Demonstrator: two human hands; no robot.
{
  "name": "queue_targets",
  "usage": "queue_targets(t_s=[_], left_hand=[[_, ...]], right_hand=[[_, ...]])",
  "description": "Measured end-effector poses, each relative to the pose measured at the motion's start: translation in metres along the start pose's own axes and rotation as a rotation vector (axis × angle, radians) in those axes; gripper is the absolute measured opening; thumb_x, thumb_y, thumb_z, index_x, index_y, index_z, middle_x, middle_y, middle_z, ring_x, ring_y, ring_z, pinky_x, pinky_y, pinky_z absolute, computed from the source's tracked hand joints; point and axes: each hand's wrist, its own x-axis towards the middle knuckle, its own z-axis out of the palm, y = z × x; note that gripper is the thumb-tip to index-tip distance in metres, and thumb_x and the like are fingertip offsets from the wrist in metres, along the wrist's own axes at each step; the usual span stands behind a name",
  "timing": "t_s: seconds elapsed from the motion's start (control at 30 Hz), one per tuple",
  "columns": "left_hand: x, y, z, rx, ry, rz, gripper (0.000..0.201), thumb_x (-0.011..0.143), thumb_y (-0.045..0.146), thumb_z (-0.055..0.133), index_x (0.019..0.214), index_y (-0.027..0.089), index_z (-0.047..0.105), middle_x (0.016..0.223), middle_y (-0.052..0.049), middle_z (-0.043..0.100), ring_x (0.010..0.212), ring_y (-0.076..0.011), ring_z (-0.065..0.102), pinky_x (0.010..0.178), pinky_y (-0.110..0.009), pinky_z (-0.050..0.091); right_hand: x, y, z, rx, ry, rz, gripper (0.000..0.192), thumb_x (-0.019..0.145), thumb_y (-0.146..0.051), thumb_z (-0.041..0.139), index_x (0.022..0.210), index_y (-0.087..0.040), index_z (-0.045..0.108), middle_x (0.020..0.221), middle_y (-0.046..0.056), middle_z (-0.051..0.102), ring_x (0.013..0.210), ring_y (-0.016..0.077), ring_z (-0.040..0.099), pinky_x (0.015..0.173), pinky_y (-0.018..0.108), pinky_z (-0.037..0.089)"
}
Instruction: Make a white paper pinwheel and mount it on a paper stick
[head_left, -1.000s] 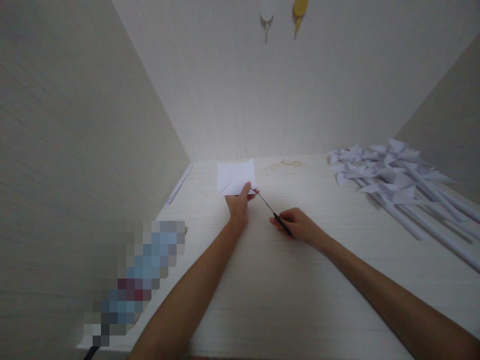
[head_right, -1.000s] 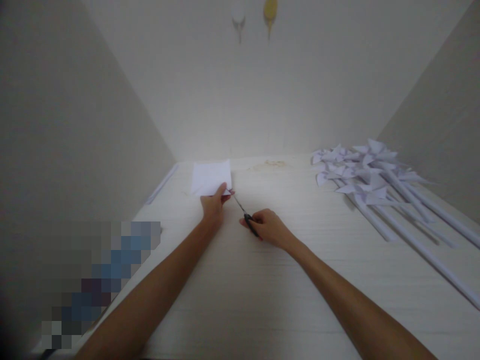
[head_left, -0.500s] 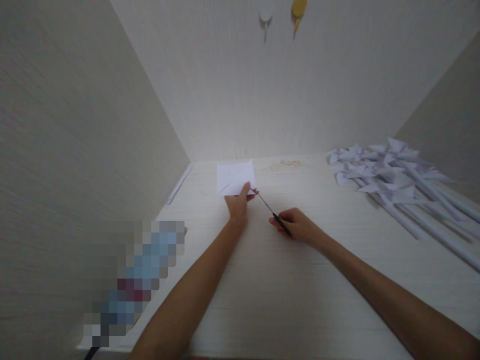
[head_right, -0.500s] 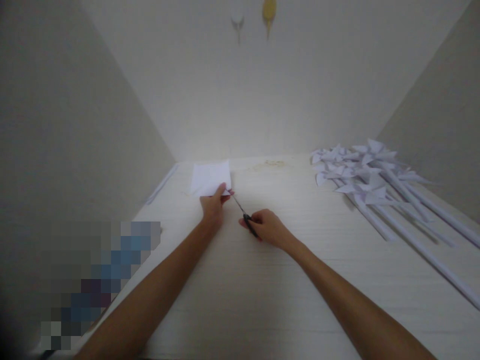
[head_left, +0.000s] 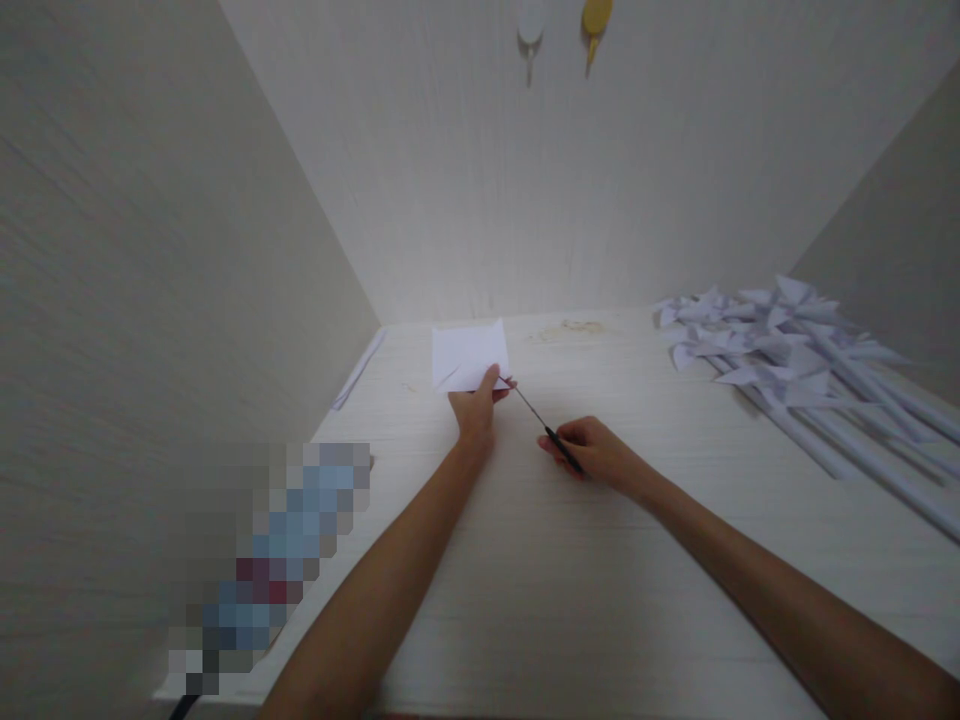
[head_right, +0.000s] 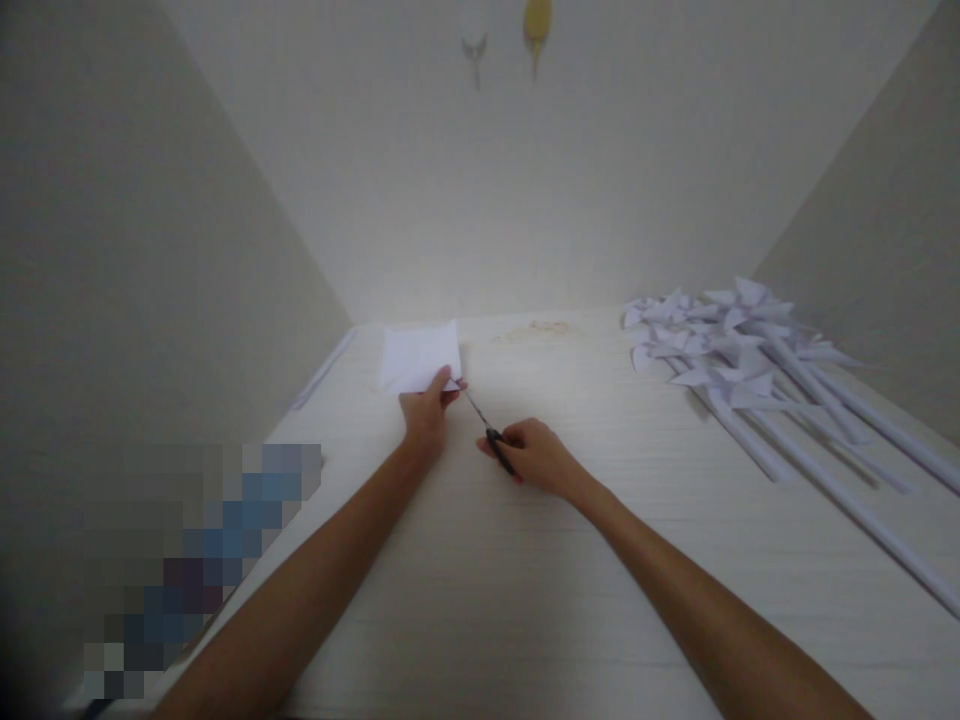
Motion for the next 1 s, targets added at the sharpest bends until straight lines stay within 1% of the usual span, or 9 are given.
queue_targets(t_s=[0.23, 0.43, 0.8, 1.0], left_hand=[[-0.0005, -0.0004, -0.0005, -0.011, -0.021, 0.007, 0.022, 0.058, 0.024, 0.066, 0.072, 0.009, 0.059, 0.062, -0.003, 0.063, 0.047, -0.0119, 0.059, 0.046, -0.022, 0.048], [-0.0012, 0.0009, 0.0005, -0.028, -0.007, 0.002, 0.021, 0.056, 0.021, 0.066, 0.071, 0.009, 0.058, 0.058, -0.001, 0.062, 0.045, -0.0118, 0.058, 0.043, -0.021, 0.046], [-0.0007, 0.0007, 0.0004, -0.03, -0.004, -0.002, 0.02, 0.056, 0.021, 0.066, 0.071, 0.009, 0.059, 0.059, -0.002, 0.062, 0.046, -0.0118, 0.059, 0.044, -0.021, 0.047], [-0.0001, 0.0015, 0.0, -0.016, 0.016, -0.005, 0.022, 0.057, 0.023, 0.067, 0.071, 0.009, 0.059, 0.061, -0.003, 0.063, 0.047, -0.0119, 0.059, 0.044, -0.021, 0.046]], right_hand=[[0.0007, -0.0006, -0.0002, -0.016, -0.002, 0.005, 0.049, 0.07, -0.059, 0.045, 0.046, -0.017, 0.042, 0.038, -0.002, 0.041, 0.036, 0.0074, 0.036, 0.039, 0.021, 0.027], [0.0011, -0.0003, -0.0005, -0.03, 0.007, -0.013, 0.048, 0.072, -0.058, 0.045, 0.045, -0.017, 0.042, 0.038, -0.002, 0.042, 0.036, 0.0078, 0.037, 0.039, 0.022, 0.028], [0.0011, 0.0003, -0.0002, -0.02, 0.027, -0.012, 0.05, 0.071, -0.058, 0.045, 0.043, -0.018, 0.041, 0.036, -0.002, 0.04, 0.035, 0.0076, 0.036, 0.038, 0.022, 0.026], [0.0005, -0.0001, 0.0008, 0.031, 0.028, 0.001, 0.045, 0.069, -0.054, 0.05, 0.043, -0.018, 0.04, 0.035, -0.004, 0.039, 0.035, 0.0072, 0.034, 0.037, 0.022, 0.022]])
